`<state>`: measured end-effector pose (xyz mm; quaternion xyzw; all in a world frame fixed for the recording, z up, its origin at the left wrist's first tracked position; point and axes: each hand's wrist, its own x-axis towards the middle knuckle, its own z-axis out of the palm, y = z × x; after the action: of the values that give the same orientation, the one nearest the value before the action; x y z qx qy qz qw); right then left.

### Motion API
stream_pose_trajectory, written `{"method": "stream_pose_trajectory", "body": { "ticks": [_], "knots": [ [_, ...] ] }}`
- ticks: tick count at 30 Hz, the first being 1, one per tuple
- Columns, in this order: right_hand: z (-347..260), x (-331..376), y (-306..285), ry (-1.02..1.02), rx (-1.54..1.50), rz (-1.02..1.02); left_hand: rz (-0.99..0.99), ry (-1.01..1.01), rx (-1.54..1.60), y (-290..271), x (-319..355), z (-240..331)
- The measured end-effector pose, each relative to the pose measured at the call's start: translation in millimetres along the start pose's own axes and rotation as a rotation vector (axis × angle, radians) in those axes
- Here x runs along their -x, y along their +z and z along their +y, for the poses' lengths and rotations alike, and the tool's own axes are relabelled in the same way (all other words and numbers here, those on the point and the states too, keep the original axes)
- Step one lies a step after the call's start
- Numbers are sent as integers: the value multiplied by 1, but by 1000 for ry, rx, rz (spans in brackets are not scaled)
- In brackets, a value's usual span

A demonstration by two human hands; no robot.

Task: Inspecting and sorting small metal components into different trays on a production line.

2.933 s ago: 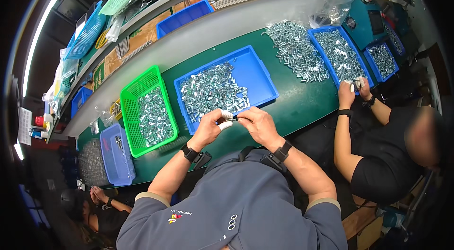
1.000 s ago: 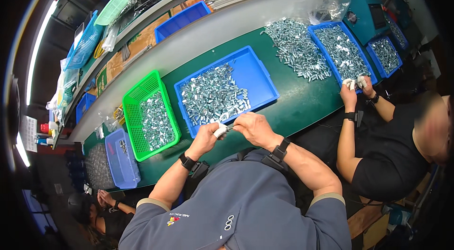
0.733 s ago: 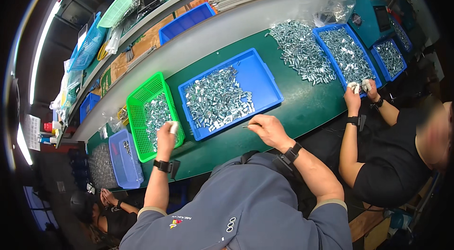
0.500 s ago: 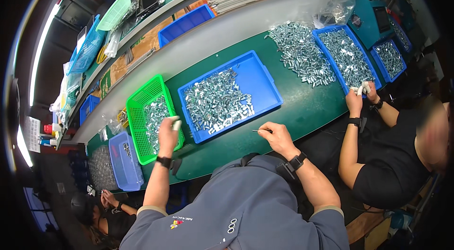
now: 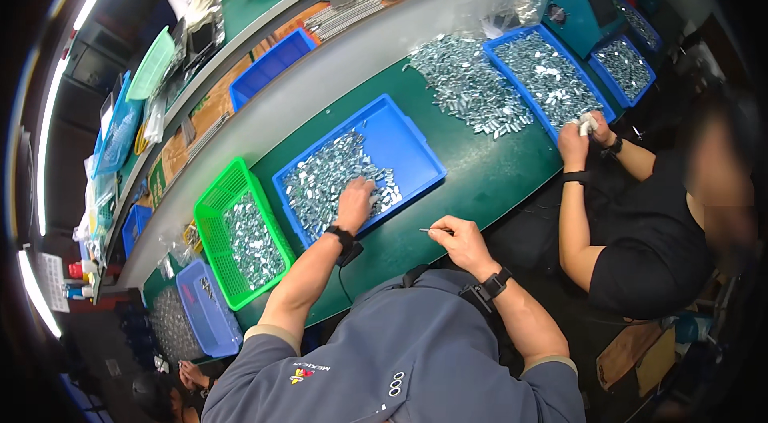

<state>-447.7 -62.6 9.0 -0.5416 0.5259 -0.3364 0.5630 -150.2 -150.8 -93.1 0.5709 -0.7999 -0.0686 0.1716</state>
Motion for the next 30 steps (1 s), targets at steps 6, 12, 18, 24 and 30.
{"method": "stream_pose_trajectory", "body": {
  "ticks": [6,12,18,24,30],
  "knots": [
    [6,-6,11,-9,72,22,-83,-334,634,-31,35,5],
    [-12,-29,30,-213,59,30,-151,-410,1040,-93,45,52],
    [-40,-36,42,-179,-17,-43,-172,-417,1140,-121,44,67],
    [-44,-37,56,-246,-54,-81,-188,-418,1235,-126,61,67],
    [-51,-32,58,-302,113,-108,-186,-406,1264,-127,72,69]
  ]
}}
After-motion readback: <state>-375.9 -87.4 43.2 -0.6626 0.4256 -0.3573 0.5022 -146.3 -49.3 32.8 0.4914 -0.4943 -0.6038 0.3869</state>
